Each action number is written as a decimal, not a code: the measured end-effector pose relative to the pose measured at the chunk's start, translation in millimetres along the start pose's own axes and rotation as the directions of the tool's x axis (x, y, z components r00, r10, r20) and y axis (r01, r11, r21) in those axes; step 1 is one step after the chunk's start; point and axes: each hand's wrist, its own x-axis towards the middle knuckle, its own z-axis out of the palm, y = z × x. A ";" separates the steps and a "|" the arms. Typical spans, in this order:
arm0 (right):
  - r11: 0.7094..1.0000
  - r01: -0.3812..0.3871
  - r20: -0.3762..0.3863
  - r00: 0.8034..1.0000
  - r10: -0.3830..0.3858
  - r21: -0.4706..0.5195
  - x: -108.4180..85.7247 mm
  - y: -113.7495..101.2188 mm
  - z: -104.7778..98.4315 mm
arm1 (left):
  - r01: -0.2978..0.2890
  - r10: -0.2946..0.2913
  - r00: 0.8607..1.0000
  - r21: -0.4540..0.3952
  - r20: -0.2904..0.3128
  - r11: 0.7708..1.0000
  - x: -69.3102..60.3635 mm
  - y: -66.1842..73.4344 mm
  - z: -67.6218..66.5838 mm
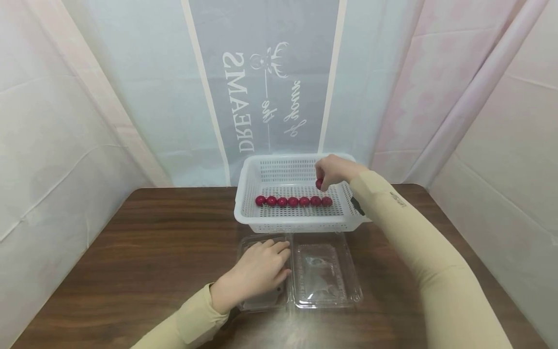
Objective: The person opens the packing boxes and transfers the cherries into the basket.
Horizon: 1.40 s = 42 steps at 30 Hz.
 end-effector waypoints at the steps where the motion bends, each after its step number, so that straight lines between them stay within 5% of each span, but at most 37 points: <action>1: 1.000 -0.013 0.009 1.000 0.013 0.003 1.6 0.7 0.5 | -0.001 0.001 1.000 -0.002 0.001 1.000 -0.3 0.1 0.1; 15: 0.991 -0.131 0.070 0.989 0.132 -0.024 17.9 18.6 11.2 | -0.006 0.006 1.000 -0.005 -0.010 1.000 0.0 -0.7 1.7; 42: 0.974 -0.224 0.121 0.967 0.226 -0.026 16.4 44.5 32.2 | -0.003 0.003 1.000 0.006 -0.014 1.000 1.4 -1.5 5.2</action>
